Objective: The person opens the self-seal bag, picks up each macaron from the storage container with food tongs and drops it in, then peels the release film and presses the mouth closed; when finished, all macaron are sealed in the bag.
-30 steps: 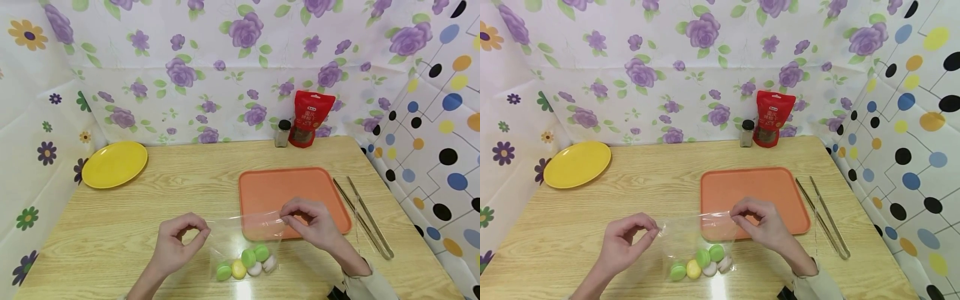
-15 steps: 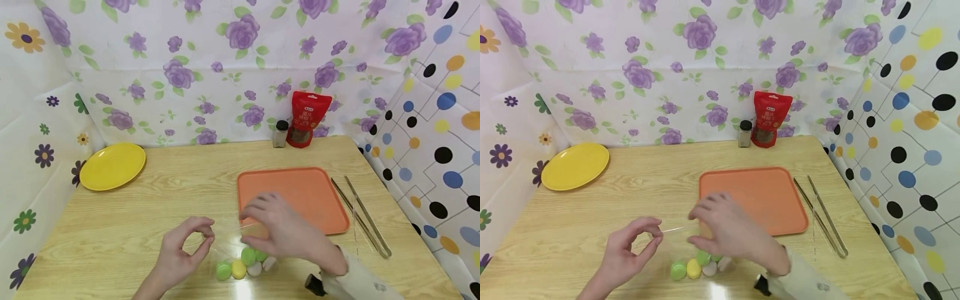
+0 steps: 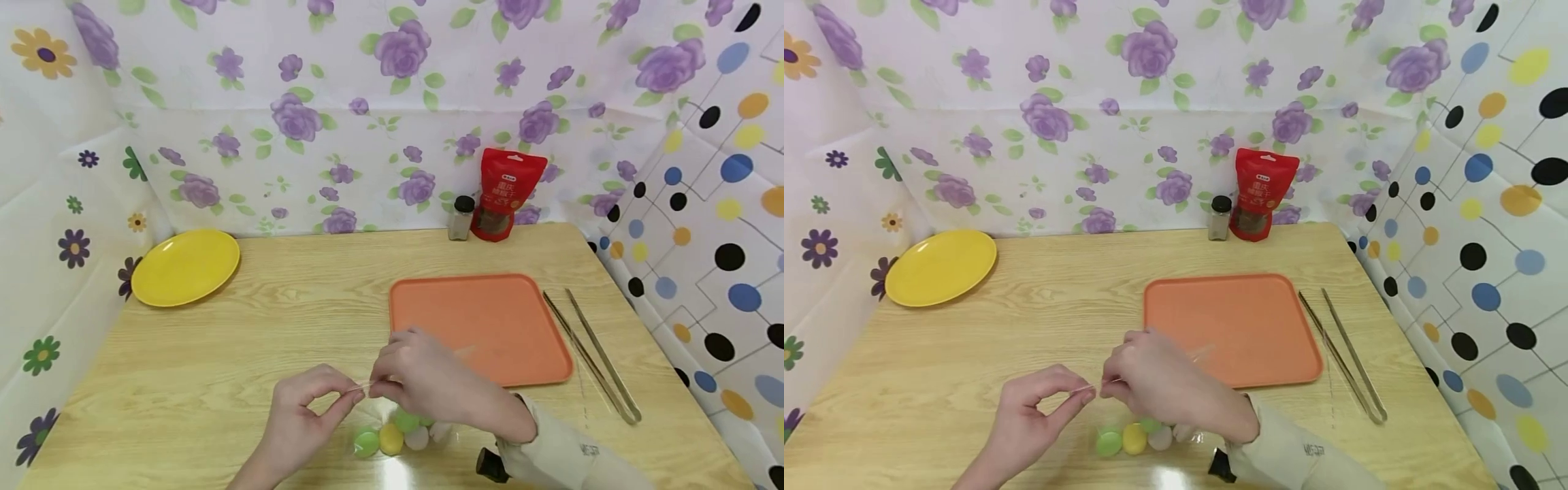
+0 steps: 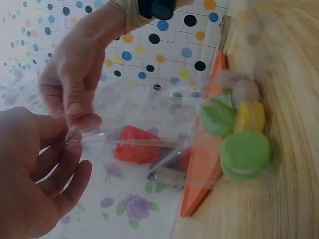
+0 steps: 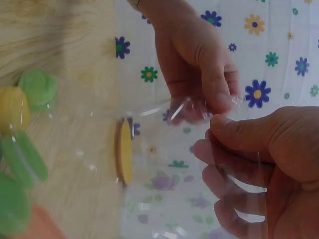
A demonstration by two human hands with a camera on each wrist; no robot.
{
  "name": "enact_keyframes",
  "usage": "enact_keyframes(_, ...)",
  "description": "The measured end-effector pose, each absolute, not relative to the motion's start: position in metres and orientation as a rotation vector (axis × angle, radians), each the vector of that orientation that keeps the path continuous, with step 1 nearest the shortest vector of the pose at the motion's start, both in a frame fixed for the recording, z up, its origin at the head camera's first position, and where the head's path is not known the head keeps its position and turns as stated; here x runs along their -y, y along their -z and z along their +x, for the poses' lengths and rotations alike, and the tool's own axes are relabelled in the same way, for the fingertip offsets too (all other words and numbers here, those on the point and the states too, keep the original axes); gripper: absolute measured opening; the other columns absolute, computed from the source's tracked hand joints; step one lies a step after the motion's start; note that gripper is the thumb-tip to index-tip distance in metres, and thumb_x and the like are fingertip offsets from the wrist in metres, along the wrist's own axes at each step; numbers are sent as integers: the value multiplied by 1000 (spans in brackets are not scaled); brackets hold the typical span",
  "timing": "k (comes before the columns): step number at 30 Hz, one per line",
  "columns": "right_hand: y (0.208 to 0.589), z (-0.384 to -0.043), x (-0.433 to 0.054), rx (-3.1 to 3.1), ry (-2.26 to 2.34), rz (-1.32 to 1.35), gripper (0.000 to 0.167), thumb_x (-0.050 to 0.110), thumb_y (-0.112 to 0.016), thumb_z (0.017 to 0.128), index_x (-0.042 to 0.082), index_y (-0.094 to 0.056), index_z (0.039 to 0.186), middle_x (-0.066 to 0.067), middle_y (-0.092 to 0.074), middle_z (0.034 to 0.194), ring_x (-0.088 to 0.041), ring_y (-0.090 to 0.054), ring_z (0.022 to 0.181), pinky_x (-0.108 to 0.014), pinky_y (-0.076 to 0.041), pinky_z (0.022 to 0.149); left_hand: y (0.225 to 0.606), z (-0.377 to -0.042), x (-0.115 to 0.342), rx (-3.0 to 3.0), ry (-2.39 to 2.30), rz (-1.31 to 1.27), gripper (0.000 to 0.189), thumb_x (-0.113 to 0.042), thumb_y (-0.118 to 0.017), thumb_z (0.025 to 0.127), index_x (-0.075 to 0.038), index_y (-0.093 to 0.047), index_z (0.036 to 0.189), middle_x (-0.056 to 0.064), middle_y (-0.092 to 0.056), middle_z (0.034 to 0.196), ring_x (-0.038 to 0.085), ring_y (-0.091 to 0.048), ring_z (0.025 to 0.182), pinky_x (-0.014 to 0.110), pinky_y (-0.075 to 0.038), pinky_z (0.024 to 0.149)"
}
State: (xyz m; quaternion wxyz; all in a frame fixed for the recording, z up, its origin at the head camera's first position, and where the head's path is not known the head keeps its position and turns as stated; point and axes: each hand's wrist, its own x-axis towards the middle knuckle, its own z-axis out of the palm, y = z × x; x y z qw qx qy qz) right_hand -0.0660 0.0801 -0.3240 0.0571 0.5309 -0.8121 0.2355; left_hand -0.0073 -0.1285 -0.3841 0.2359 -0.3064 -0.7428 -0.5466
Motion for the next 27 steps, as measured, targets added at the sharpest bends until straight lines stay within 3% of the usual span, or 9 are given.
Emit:
enact_keyframes(9, 327, -81, -136, 2550, -924, 1512, 7, 8, -80, 85, 14, -76, 84, 12, -69, 80, -5, -58, 74, -20, -49, 64, 384, -3, 141, 2107, 1615, -709, 32, 19, -77, 74, -12, -73, 82, 0, -72, 78, 16, -68, 69, 22, -55, 67)
enact_keyframes(15, 330, -82, -173, 2606, -1016, 1406, 10, 7, -77, 89, 17, -76, 89, 13, -67, 84, -3, -59, 74, -22, -51, 59, 380, -2, 149, 2154, 1654, -668, 28, 17, -77, 75, -10, -72, 81, 6, -74, 80, 16, -72, 75, 24, -58, 70)
enact_keyframes(27, 347, -75, -186, 2417, -1242, 1266, 22, -6, -78, 82, 14, -73, 90, 9, -66, 86, -5, -62, 72, -23, -51, 56, 381, -1, 156, 2165, 1679, -695, 28, 18, -71, 80, -8, -74, 90, 6, -75, 84, 15, -72, 73, 26, -59, 68)
